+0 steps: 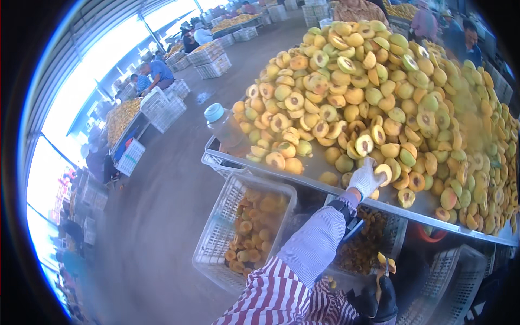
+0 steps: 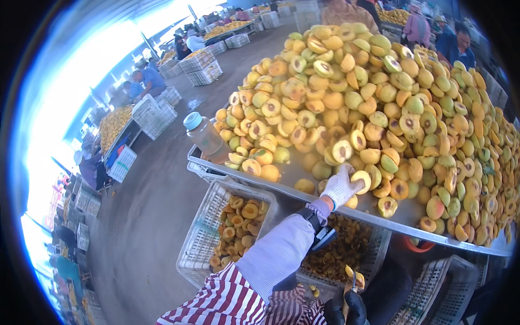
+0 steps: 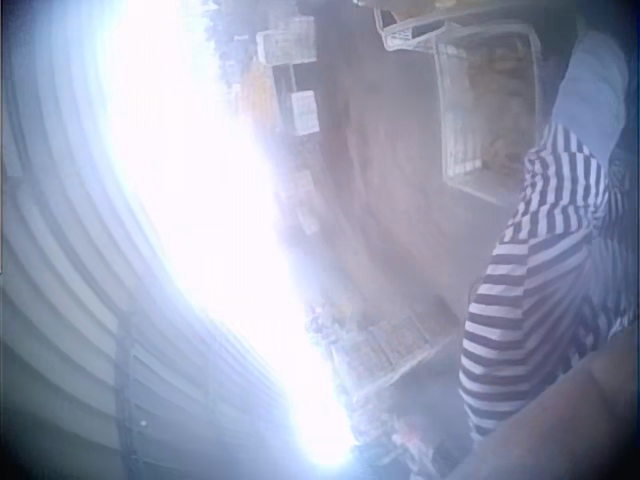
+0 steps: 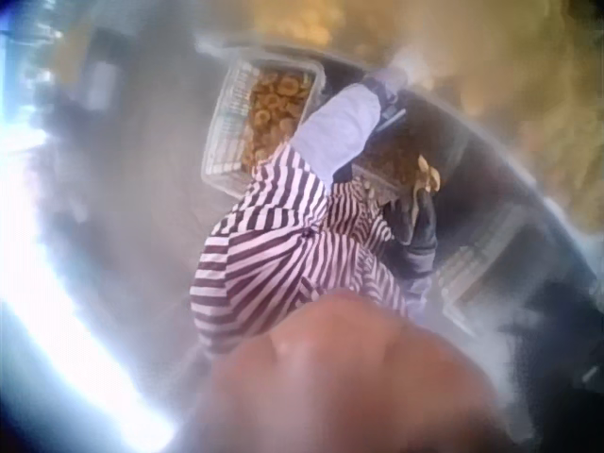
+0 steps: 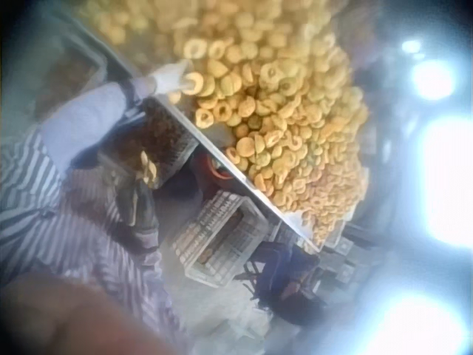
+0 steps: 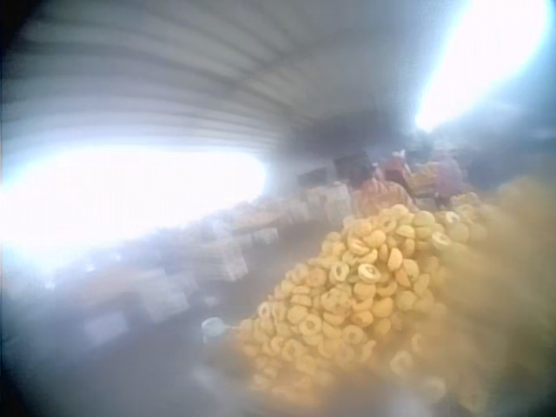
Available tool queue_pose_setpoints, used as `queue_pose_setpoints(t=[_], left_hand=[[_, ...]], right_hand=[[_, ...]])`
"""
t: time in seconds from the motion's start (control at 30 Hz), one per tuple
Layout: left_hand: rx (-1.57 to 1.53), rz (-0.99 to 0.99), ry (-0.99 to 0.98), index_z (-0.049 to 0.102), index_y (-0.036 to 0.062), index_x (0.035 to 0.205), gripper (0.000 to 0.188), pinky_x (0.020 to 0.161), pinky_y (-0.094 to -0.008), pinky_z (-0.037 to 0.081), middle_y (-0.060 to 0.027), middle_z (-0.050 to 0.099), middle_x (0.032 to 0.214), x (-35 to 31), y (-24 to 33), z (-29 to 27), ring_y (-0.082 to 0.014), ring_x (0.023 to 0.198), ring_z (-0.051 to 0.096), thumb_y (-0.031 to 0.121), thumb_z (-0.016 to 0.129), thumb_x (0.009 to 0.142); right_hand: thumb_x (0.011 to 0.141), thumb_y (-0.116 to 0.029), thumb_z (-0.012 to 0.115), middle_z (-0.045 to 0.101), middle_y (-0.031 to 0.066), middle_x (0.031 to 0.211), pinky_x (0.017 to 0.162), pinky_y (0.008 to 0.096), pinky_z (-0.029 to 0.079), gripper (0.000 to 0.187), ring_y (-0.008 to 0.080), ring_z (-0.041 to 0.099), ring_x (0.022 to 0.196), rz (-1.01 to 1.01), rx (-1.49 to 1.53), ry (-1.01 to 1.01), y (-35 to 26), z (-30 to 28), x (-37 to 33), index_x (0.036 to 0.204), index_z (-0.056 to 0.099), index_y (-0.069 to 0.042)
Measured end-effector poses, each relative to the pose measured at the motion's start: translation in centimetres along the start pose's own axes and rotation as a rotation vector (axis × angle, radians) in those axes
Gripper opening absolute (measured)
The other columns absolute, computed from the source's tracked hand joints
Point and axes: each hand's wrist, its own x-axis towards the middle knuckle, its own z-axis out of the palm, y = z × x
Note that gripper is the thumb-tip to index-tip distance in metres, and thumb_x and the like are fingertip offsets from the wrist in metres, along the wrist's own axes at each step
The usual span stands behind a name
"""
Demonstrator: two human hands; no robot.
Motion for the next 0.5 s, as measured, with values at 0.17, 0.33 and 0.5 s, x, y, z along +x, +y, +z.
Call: queue_pose_setpoints(t=[0.17,0.33,0.5], left_hand=[[-0.391,-0.013,-0.009,0.043,-0.0017,0.122,0.062,0.087,-0.0338,0.045,-0.0189,0.058,0.107,-3.7,2.0,-2.8,-0.0271,0.1,0.058,0.036,0.067,0.079],[-1.123,-0.221,-0.348,0.04,0.0072,0.127,0.058,0.068,-0.0243,0.049,-0.0043,0.055,0.109,-9.3,4.2,-4.0,-0.0113,0.094,0.056,0.034,0.067,0.083],[-1.145,-0.071,-0.396,0.041,0.0069,0.121,0.046,0.082,-0.0257,0.047,-0.0036,0.053,0.108,-15.5,8.7,-6.8,-0.0114,0.097,0.053,0.022,0.066,0.086]], right_hand=[[0.09,-0.035,0.048,0.048,0.0052,0.048,0.031,0.0243,0.03,0.031,0.0141,0.04,0.031,0.006,-0.076,0.061,0.1,-0.2,0.2,0.083,0.049,-0.004],[0.089,-0.031,0.05,0.051,0.0056,0.052,0.03,0.0248,0.03,0.028,0.0149,0.041,0.03,-0.025,-0.141,0.118,0.4,-0.3,-0.2,0.094,0.05,-0.004],[0.089,-0.027,0.051,0.052,0.0057,0.054,0.029,0.0251,0.03,0.027,0.0154,0.041,0.03,-0.079,-0.316,0.197,1.3,1.1,0.1,0.103,0.05,-0.003]])
